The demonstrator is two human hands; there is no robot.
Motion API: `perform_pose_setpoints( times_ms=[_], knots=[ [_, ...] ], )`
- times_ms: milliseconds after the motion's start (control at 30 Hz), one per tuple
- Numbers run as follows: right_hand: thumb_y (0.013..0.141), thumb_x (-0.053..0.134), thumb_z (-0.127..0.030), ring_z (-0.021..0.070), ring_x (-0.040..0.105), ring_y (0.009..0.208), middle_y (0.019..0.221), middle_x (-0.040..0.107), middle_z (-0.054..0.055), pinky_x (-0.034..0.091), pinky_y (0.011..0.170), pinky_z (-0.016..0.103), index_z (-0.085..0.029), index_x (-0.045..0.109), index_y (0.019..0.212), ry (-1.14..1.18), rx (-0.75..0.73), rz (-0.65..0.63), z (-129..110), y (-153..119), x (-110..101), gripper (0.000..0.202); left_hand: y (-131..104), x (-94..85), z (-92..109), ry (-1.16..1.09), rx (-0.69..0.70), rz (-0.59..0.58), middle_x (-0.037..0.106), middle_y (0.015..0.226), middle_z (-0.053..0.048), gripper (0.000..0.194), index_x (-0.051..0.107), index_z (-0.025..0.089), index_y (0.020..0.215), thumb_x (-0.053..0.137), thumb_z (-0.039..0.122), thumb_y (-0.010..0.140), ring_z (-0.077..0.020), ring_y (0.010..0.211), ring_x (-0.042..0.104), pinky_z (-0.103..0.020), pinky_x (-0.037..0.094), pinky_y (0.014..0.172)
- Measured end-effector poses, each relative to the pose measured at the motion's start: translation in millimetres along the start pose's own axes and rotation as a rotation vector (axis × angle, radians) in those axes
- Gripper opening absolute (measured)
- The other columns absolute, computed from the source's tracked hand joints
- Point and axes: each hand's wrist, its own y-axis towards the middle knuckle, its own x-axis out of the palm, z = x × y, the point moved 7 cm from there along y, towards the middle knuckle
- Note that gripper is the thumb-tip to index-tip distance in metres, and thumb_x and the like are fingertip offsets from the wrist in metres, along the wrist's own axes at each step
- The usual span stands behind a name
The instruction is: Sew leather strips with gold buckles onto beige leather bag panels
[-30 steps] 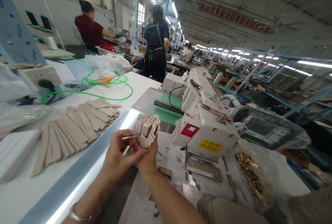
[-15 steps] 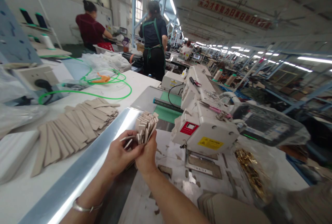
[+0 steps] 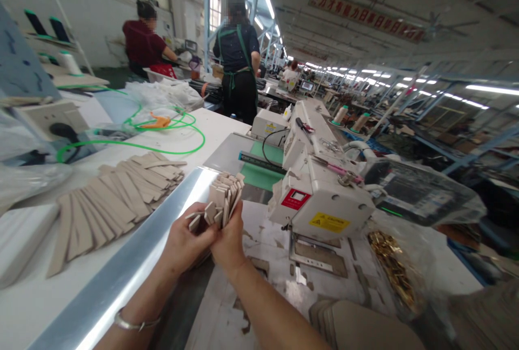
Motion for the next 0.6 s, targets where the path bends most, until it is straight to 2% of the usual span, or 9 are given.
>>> perform_pose_setpoints(
  times_ms=[67,133,267,367,433,500,600],
  knots=[
    [0.065,0.069,-0.015,0.0199,0.065,0.092,0.109,0.067,0.002,0.055,0.085,0.03,-0.022,0.043,0.134,-0.012,-0.038,-0.071,-10,1,3,0.074,2,-3.3,-4,-0.009,-0.025,0.017,0.056,0.057,0.006,0.016,0.062,0.019,0.074,0.065,0.028,0.06,-0.0116,0.052,0.049,-0.023,0.041,0.051],
    [0.064,0.066,-0.015,0.0202,0.065,0.097,0.114,0.067,0.002,0.054,0.09,0.03,-0.022,0.042,0.137,0.017,-0.031,-0.141,-17,1,5,0.077,4,-4.7,-9,-0.059,-0.046,0.008,0.054,0.056,0.006,0.014,0.06,0.019,0.072,0.065,0.029,0.063,-0.0116,0.052,0.047,-0.024,0.041,0.052],
    [0.063,0.063,-0.02,0.0211,0.066,0.098,0.112,0.069,0.001,0.055,0.091,0.031,-0.021,0.054,0.124,0.159,0.075,-0.209,-14,3,5,0.061,7,-6.2,-18,-0.171,-0.036,0.042,0.065,0.071,0.0,0.015,0.065,0.018,0.074,0.066,0.032,0.07,-0.0173,0.069,0.059,-0.028,0.05,0.068],
    [0.073,0.065,-0.028,0.0211,0.067,0.098,0.108,0.072,0.001,0.055,0.092,0.033,-0.02,0.059,0.117,0.252,0.175,-0.115,0,5,-1,0.045,7,-1.1,-24,-0.224,-0.04,0.089,0.071,0.083,-0.003,0.021,0.068,0.018,0.083,0.064,0.037,0.075,-0.0219,0.084,0.064,-0.033,0.053,0.082],
    [0.078,0.069,-0.033,0.021,0.068,0.101,0.111,0.072,0.003,0.054,0.094,0.033,-0.019,0.059,0.119,0.261,0.199,-0.023,10,7,-6,0.045,6,7.8,-26,-0.261,-0.057,0.07,0.073,0.088,-0.005,0.026,0.068,0.017,0.09,0.062,0.04,0.078,-0.0234,0.089,0.066,-0.034,0.053,0.085],
    [0.076,0.075,-0.035,0.0208,0.069,0.098,0.11,0.073,0.004,0.055,0.092,0.033,-0.017,0.058,0.12,0.267,0.21,0.051,18,8,-10,0.05,5,14.0,-31,-0.351,-0.133,0.09,0.075,0.09,-0.005,0.03,0.068,0.016,0.094,0.064,0.04,0.076,-0.0244,0.09,0.068,-0.034,0.055,0.084],
    [0.071,0.081,-0.034,0.0205,0.071,0.089,0.103,0.074,0.004,0.058,0.086,0.033,-0.016,0.059,0.117,0.309,0.233,0.072,25,8,-10,0.054,1,15.0,-42,-0.483,-0.289,0.208,0.075,0.083,-0.004,0.035,0.067,0.017,0.098,0.066,0.041,0.072,-0.0251,0.083,0.07,-0.033,0.057,0.074]
  ],
)
